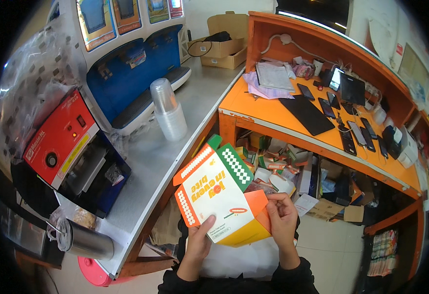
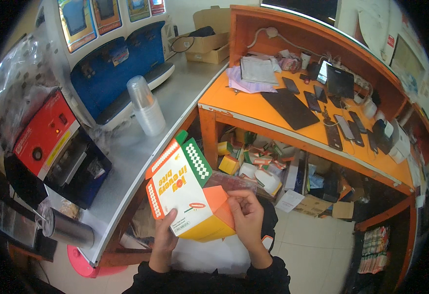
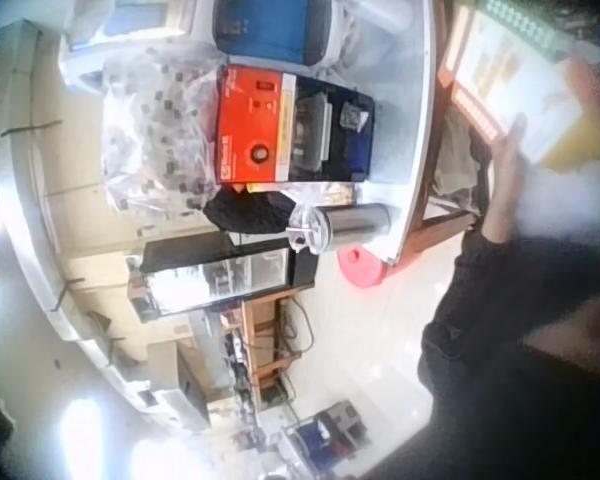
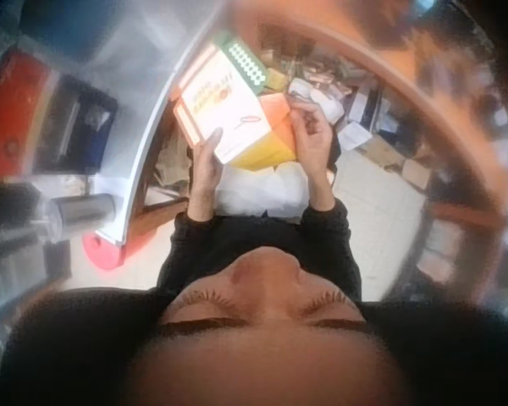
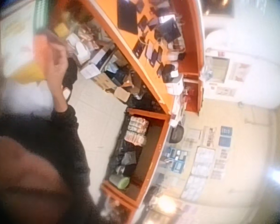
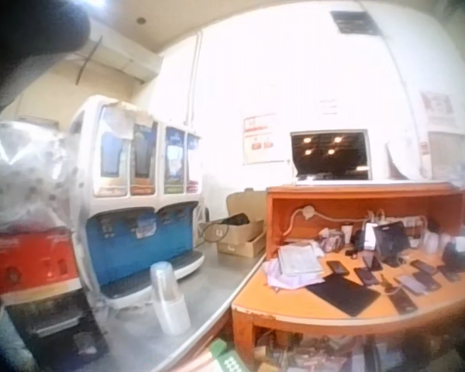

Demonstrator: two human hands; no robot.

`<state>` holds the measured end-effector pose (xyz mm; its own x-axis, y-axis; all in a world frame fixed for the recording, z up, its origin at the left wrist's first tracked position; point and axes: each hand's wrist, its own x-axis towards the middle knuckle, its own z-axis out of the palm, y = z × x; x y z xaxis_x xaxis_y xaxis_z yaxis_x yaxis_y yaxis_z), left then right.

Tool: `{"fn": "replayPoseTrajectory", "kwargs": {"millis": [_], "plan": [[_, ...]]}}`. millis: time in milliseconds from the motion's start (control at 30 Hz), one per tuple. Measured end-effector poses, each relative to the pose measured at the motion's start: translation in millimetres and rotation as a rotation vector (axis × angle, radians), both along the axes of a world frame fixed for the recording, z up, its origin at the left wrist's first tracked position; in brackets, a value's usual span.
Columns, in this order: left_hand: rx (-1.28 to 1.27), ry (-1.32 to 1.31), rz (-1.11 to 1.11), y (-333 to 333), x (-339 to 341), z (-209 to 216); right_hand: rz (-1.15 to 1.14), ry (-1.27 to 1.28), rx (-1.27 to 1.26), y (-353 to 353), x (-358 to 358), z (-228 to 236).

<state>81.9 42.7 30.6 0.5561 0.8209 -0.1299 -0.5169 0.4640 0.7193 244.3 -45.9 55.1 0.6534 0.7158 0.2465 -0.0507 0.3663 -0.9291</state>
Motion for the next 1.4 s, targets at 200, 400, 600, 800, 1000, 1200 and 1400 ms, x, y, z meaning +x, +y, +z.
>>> {"fn": "replayPoseTrajectory", "kwargs": {"millis": [200,400,600,800,1000,1200,1400], "plan": [[0.127,-0.029,0.185,-8,3,0,0.048,0.013,-0.026,-1,-3,-13],[0.038,-0.021,0.178,4,-2,2,-0.321,-0.67,0.17,-3,-11,-17],[0.065,0.051,0.023,15,-11,-2,-0.215,-1.284,0.311,-14,1,4],[0.304,0.072,-0.042,11,-22,-12,-0.08,-0.765,0.215,-8,-7,-8],[0.336,0.048,-0.034,10,-26,-14,-0.033,-0.637,0.306,-5,-17,-28],[0.319,0.079,-0.059,13,-28,-11,0.458,-0.352,0.068,-18,-4,-10],[0.639,0.324,-0.255,15,-27,-4,0.29,0.053,0.034,-16,20,11]]}}
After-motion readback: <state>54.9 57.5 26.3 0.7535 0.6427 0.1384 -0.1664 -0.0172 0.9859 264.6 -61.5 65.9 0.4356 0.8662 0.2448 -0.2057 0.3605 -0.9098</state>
